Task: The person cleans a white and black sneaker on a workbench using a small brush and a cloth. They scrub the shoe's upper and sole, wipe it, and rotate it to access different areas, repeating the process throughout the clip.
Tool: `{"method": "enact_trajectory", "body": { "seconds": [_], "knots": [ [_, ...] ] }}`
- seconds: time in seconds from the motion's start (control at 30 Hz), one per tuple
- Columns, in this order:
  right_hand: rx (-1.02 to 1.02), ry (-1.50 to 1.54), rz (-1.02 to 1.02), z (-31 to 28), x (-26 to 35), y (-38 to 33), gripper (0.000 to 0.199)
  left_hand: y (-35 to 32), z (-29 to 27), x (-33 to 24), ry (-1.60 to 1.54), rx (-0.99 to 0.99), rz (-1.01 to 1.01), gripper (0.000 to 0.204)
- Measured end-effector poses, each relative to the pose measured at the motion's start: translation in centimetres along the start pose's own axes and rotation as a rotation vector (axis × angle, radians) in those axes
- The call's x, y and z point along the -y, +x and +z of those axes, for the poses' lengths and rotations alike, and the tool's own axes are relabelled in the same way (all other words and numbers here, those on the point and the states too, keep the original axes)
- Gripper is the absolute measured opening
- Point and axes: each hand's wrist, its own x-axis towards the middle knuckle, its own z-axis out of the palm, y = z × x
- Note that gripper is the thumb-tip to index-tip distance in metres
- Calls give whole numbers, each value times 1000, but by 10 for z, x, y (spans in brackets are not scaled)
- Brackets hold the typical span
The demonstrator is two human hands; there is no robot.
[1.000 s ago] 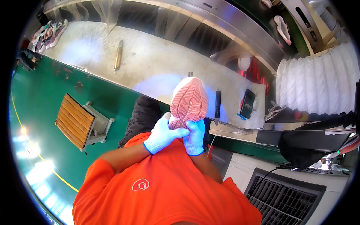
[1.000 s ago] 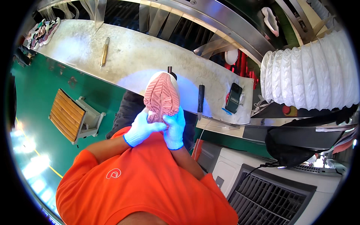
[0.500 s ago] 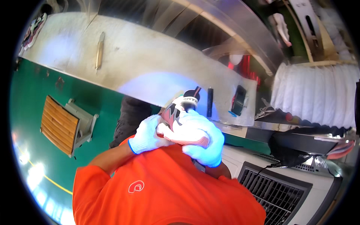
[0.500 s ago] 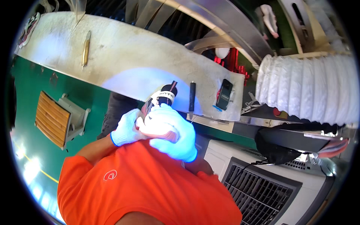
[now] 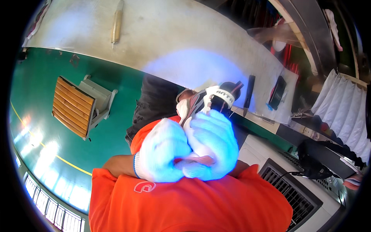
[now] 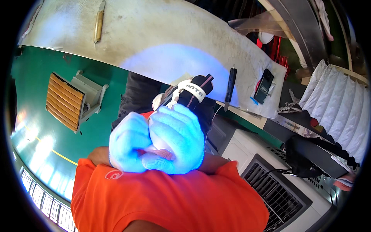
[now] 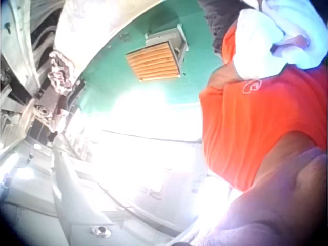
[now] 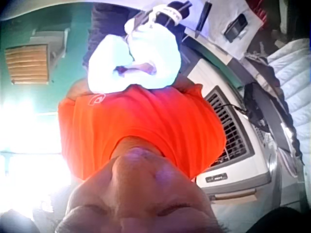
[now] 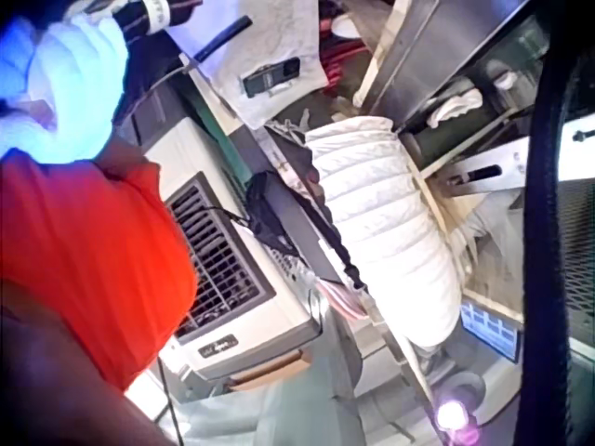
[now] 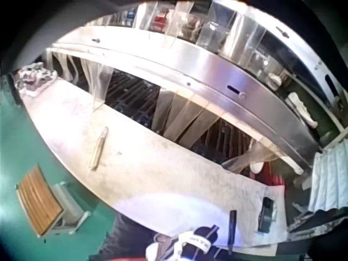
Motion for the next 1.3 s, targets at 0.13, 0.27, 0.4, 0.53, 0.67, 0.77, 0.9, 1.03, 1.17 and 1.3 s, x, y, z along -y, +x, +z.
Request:
{"method": "enact_trajectory", "body": {
  "seconds": [0.13,0.27,0.4,0.53,0.67,0.77,0.9,1.03,1.17,1.3],
  "knots": [
    [-271,-14,-2,14,-9,-23,66,6,6,5,-33,80,165,40],
    [-167,98,63,-15,-8,-21,59,8,14,14,-83,188,98,51],
    [118,73,157,-51,-11,-26,60,27,12,19,-94,333,167,42],
    [114,223,71,-68,-26,-35,71,47,26,15,-53,440,145,35],
    [76,333,87,-76,-35,-50,69,51,44,13,-23,469,70,31],
    [45,379,95,-81,-35,-59,68,49,50,4,-13,526,-62,37],
    [18,438,96,-89,-37,-67,66,46,63,7,-9,490,-75,42],
    [-14,485,110,-91,-39,-76,64,47,68,9,3,437,-66,47],
    [-57,425,141,-92,-29,-81,61,46,74,8,35,468,-85,50],
    [-19,357,130,-92,-25,-72,61,40,68,12,54,583,-154,45]
  ]
}}
